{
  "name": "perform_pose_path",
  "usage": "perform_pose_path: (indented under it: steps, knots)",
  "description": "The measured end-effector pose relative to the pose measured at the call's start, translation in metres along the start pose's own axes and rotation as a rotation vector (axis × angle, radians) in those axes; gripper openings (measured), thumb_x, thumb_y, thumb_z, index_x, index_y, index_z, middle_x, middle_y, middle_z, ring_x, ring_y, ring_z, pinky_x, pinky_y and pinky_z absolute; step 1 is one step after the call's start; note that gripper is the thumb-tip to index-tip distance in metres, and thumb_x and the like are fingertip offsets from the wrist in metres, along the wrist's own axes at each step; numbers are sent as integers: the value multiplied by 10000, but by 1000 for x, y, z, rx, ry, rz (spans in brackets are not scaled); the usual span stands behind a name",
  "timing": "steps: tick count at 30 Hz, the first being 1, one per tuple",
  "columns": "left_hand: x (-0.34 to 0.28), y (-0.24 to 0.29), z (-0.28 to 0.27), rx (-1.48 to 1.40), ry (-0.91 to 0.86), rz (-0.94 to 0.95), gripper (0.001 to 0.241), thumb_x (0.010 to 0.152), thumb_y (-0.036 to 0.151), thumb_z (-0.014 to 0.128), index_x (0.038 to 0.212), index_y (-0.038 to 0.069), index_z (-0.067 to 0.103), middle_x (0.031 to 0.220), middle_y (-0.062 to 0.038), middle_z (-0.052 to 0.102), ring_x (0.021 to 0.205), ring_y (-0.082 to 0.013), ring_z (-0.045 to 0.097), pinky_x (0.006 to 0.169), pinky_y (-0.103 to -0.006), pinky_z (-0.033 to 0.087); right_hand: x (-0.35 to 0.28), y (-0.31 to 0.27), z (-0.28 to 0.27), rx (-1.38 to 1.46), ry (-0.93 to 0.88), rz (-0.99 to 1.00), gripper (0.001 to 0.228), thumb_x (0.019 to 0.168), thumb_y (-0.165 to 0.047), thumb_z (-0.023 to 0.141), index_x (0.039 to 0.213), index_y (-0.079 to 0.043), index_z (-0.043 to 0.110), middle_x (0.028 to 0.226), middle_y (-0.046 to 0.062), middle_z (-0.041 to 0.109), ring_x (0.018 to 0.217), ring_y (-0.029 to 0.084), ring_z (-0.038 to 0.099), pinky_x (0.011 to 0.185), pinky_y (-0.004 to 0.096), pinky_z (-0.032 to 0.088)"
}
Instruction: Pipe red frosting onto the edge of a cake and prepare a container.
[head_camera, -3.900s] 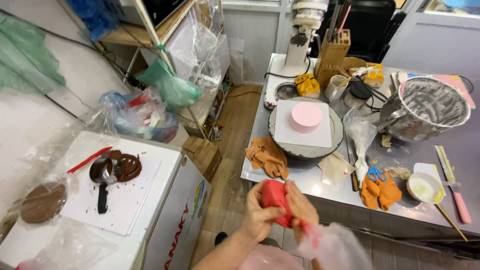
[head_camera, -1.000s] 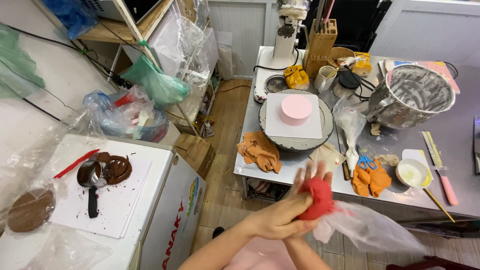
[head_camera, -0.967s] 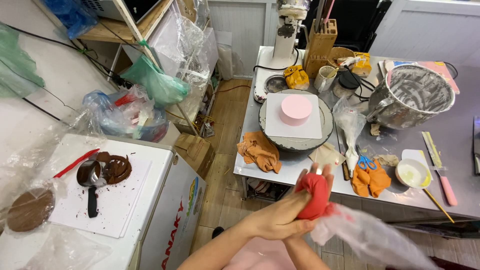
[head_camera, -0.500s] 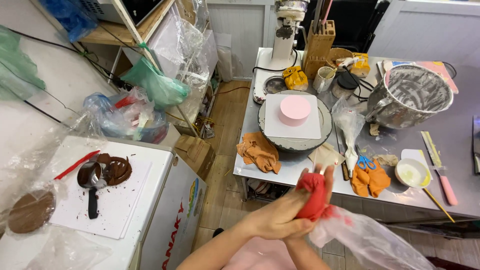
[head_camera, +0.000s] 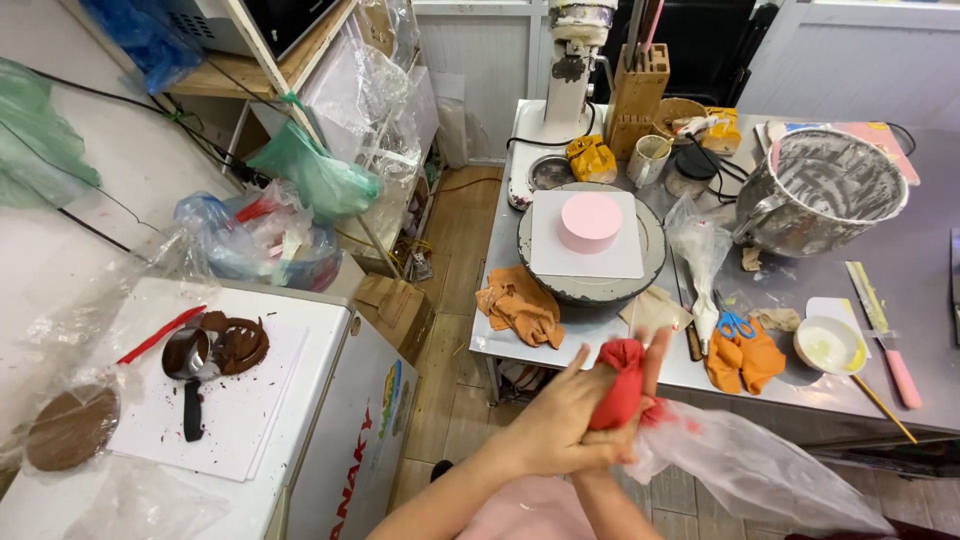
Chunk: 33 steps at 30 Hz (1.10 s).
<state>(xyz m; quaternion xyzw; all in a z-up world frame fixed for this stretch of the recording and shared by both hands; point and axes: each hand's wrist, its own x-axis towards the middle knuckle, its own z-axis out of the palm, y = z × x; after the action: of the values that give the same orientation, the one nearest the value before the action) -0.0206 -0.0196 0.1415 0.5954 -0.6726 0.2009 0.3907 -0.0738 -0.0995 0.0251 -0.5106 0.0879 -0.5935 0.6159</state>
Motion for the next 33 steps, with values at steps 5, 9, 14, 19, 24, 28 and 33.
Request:
perform_pose_path:
  steps: [5,9,14,19,24,28,33]
  knots:
    - [-71,2,53,-516,199,-425,320,824,245,882,944,30,678,888,-134,697,897,-308,721,1240,-541,428,15,-8,5,502,-93,175,599,1117,-487,387,1582,-110,419,1762,98,221,1544,349,335,1299,584,251]
    - [-98,-3,56,-655,205,-477,376,695,137,955,694,80,583,599,-52,553,619,-179,599,1297,-582,359,55,-36,21,600,-130,381,556,1053,-458,413,1453,-87,518,1660,85,334,1462,321,424,1243,600,275]
    - [-156,-41,61,-921,121,-664,279,800,207,930,882,60,708,758,-45,744,837,-174,723,1393,-518,189,52,3,-41,967,-296,518,439,1246,-377,382,1003,-47,539,1032,100,567,1002,283,562,1201,561,364]
    - [-72,-43,-6,-971,261,-907,786,690,458,883,1355,229,534,1341,28,675,1355,-121,591,1227,-499,293,10,62,-59,431,-639,366,310,1210,-285,387,1092,-19,495,1042,126,559,1035,271,525,1143,452,365]
    - [-56,-16,25,100,41,-284,318,790,292,784,966,39,706,1060,-139,766,1227,-328,652,1211,-586,256,-85,154,-96,-780,-923,-66,452,1032,-165,428,1439,17,503,1428,166,534,1381,270,451,1153,339,307]
    - [-79,3,59,126,4,-404,172,856,122,730,742,60,617,712,-123,656,767,-281,668,1260,-551,456,-52,92,-16,-476,-981,306,316,1065,-149,393,1299,-76,593,1351,84,654,1301,187,608,1158,309,399]
    - [-79,30,71,43,77,-395,117,808,79,664,750,58,564,689,-127,602,684,-292,610,1070,-482,541,-58,51,28,-95,-739,117,391,1144,-218,307,1251,1,612,1402,168,618,1319,292,584,1186,372,402]
